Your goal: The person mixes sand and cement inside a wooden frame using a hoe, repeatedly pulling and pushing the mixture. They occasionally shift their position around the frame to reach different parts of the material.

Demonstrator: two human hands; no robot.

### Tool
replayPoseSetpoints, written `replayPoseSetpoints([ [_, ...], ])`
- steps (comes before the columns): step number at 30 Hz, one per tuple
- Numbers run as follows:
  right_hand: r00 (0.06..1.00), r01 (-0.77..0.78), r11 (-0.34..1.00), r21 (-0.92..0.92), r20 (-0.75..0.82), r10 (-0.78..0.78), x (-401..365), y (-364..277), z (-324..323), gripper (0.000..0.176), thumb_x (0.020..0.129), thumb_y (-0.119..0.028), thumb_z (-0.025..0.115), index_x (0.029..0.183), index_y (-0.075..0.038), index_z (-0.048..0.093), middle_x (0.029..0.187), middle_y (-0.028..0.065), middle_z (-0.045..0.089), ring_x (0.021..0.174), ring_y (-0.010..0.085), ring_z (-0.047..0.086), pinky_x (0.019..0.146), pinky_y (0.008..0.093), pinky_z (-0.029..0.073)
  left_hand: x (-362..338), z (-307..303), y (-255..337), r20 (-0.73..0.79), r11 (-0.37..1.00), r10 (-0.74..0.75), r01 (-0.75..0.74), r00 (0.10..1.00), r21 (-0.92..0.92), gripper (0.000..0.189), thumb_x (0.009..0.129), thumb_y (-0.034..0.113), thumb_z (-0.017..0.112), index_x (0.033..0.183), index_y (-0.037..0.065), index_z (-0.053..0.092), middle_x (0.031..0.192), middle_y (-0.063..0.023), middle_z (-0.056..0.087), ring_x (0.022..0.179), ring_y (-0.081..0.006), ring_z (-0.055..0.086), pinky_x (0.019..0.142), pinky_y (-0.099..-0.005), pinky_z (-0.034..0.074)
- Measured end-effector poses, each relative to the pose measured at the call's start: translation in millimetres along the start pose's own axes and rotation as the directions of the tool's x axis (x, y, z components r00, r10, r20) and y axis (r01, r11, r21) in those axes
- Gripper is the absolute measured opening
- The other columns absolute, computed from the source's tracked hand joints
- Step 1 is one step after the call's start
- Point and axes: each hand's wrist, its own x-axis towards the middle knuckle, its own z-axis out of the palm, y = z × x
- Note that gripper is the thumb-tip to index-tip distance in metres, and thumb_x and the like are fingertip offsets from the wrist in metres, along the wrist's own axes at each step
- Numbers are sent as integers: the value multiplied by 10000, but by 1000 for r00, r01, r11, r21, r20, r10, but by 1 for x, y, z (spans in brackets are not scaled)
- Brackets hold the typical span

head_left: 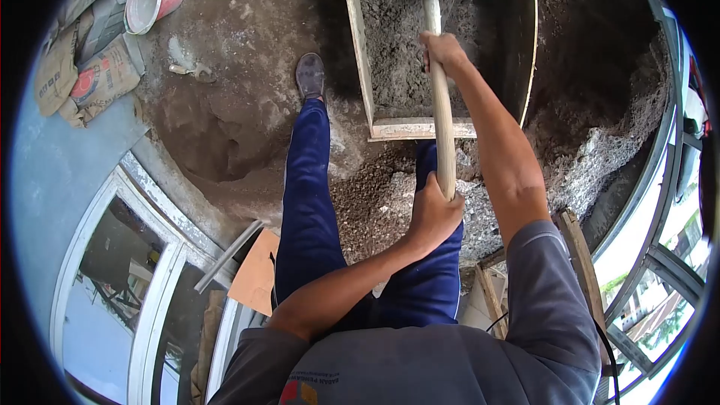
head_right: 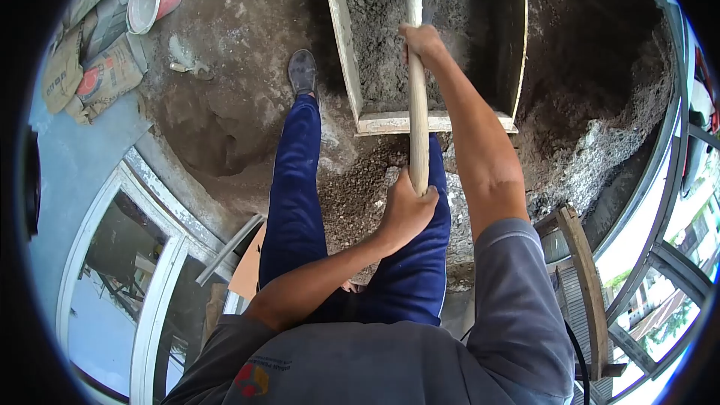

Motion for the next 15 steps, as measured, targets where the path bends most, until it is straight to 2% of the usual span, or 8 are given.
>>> replayPoseSetpoints([
  [1, 994, -109, 994, -23, 4, 109, -5, 20, 9, 252, 924, -219, 670, 862, 13, 591, 645, 90, 583, 473, 202, 569, 450, 385, 542, -9, 1, -4, 2, 999, -49, 49, 999, 16, 384, 899, 137, 700, 1175, -90, 559, 934, -299, 718, 910, -414, 750, 820, -475, 581],
  [2, 986, -160, 987, -12, 42, 160, -11, 43, 17, 248, 922, -213, 672, 847, 4, 581, 644, 89, 580, 477, 201, 566, 447, 386, 541, -17, 4, -12, -50, 1000, -29, 29, 998, 2, 320, 882, 116, 703, 1066, -84, 534, 860, -350, 685, 874, -498, 724, 758, -527, 587],
  [4, 972, -219, 976, 12, 90, 217, -10, 70, 27, 243, 919, -206, 676, 827, -9, 568, 644, 86, 573, 486, 199, 564, 446, 387, 540, -27, 0, -20, 25, 982, -183, 184, 983, -34, 328, 888, 132, 700, 1063, -89, 532, 870, -351, 685, 881, -506, 720, 767, -529, 587],
  [5, 967, -237, 971, 29, 105, 233, -9, 80, 30, 241, 918, -204, 677, 823, -14, 565, 644, 84, 570, 492, 198, 564, 447, 386, 539, -29, -2, -21, 31, 983, -182, 183, 983, -22, 362, 893, 156, 707, 1091, -95, 537, 856, -316, 689, 805, -441, 722, 703, -491, 579],
  [7, 955, -270, 961, 58, 139, 260, -15, 77, 26, 217, 931, -186, 666, 821, -33, 558, 634, 68, 536, 509, 185, 548, 452, 372, 519, -31, -7, -10, 45, 987, -160, 160, 986, 4, 431, 905, 203, 722, 1147, -107, 546, 827, -246, 698, 654, -310, 728, 573, -415, 565],
  [10, 935, -316, 930, 188, 226, 272, -24, 59, 1, 194, 947, -166, 649, 829, -52, 544, 645, 50, 518, 503, 170, 516, 459, 353, 504, -38, -16, 44, 136, 991, -110, 119, 985, -65, 422, 921, 219, 717, 1103, -108, 522, 803, -241, 679, 653, -311, 717, 581, -422, 557],
  [12, 937, -323, 904, 279, 228, 264, -39, 50, -20, 138, 985, -155, 616, 936, -33, 573, 656, 42, 500, 507, 159, 498, 458, 357, 498, -53, -17, 64, 176, 990, 36, -10, 984, -142, 434, 924, 232, 729, 1070, -98, 488, 771, -217, 640, 663, -310, 701, 588, -433, 543],
  [15, 938, -336, 822, 461, 247, 244, -79, 32, -47, 153, 1002, -165, 591, 943, -31, 548, 677, 34, 478, 502, 147, 483, 455, 342, 495, -88, -39, 77, 272, 996, 75, -60, 959, -63, 421, 924, 207, 730, 1091, -92, 484, 776, -239, 642, 678, -358, 703, 610, -460, 549],
])
